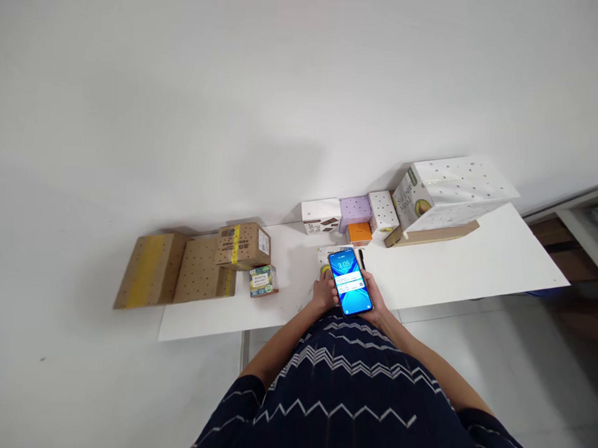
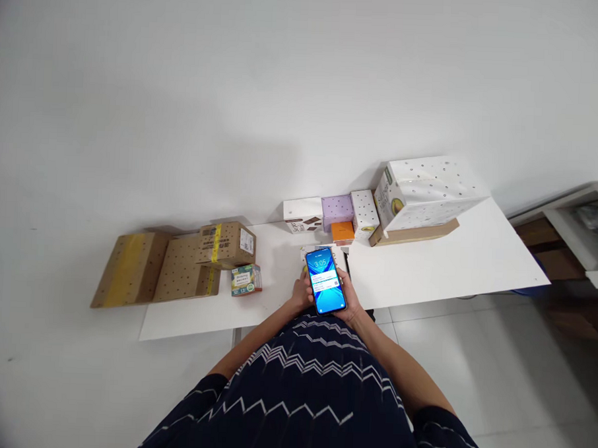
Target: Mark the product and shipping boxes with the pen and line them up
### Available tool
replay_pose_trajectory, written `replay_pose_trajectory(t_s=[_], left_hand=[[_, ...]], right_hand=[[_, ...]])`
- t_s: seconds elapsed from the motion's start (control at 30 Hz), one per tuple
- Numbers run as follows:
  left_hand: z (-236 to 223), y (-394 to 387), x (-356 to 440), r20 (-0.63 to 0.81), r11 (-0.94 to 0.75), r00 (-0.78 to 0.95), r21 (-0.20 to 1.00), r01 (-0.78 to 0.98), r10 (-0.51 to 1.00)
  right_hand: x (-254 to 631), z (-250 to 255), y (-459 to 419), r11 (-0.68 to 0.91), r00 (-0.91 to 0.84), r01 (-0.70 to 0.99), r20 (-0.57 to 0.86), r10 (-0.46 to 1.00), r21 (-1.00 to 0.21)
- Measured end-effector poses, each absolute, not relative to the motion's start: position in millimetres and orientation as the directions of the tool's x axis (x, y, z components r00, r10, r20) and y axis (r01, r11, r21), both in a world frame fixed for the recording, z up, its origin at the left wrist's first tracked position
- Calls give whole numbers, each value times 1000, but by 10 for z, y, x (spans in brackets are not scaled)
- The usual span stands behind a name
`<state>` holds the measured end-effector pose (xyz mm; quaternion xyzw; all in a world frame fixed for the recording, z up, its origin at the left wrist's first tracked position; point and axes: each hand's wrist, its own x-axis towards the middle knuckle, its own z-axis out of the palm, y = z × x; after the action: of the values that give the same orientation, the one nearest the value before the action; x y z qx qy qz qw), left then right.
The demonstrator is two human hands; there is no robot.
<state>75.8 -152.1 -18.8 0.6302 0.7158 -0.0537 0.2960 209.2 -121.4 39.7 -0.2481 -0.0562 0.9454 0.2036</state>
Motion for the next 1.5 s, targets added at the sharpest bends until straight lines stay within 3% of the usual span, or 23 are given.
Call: replay_pose_trajectory(t_s=[0.17, 0.33, 0.4, 0.47, 0.53, 0.6, 0.67, 0.77, 1.0, 1.07, 1.13, 1.23, 1.37, 1.5], left_hand=[[-175, -1520, 758, -492, 175, -9, 294, 940, 871], [-145, -1503, 688, -501, 155, 54, 367, 917, 864], [-98, -1452, 658, -506, 205, 36, 414, 887, 862], [-40, -1357, 639, -486, 275, -41, 422, 864, 873], [9, -1219, 635, -453, 331, -128, 403, 853, 882], [25, -1046, 645, -435, 368, -187, 379, 849, 881], [1, -857, 671, -458, 404, -220, 356, 843, 861], [-84, -598, 731, -552, 479, -255, 308, 822, 794], [-219, -356, 824, -613, 540, -322, 207, 816, 721], [-227, -360, 830, -588, 544, -337, 215, 811, 735], [-224, -388, 835, -562, 548, -354, 222, 806, 748], [-189, -488, 826, -500, 540, -369, 256, 801, 784], [-90, -693, 735, -262, 471, -404, 291, 833, 876], [-29, -824, 591, 86, 428, -471, 300, 853, 878]], right_hand=[[2189, 348, -1185, -889, -738, -379, -496, 458, -256], [2560, 136, -1035, -739, -446, -409, -590, 673, -535], [2783, -20, -950, -651, -204, -287, -620, 758, -703], [3008, -189, -882, -587, 56, 15, -585, 809, -810], [3195, -349, -853, -544, 202, 429, -511, 836, -721], [3315, -493, -872, -451, 257, 743, -412, 874, -494], [3370, -628, -928, -339, 248, 894, -306, 919, -293], [3378, -810, -1026, -238, 204, 956, -196, 959, -170], [3267, -825, -1049, -221, 193, 968, -206, 959, -122], [3156, -707, -1014, -197, 150, 963, -241, 959, -183], [2987, -591, -984, -232, 68, 905, -417, 906, -357], [2670, -498, -985, -409, -143, 737, -716, 684, -538], [2304, -537, -1030, -649, -349, 502, -821, 453, -572], [2059, -618, -950, -769, -459, 41, -696, 553, -638]])
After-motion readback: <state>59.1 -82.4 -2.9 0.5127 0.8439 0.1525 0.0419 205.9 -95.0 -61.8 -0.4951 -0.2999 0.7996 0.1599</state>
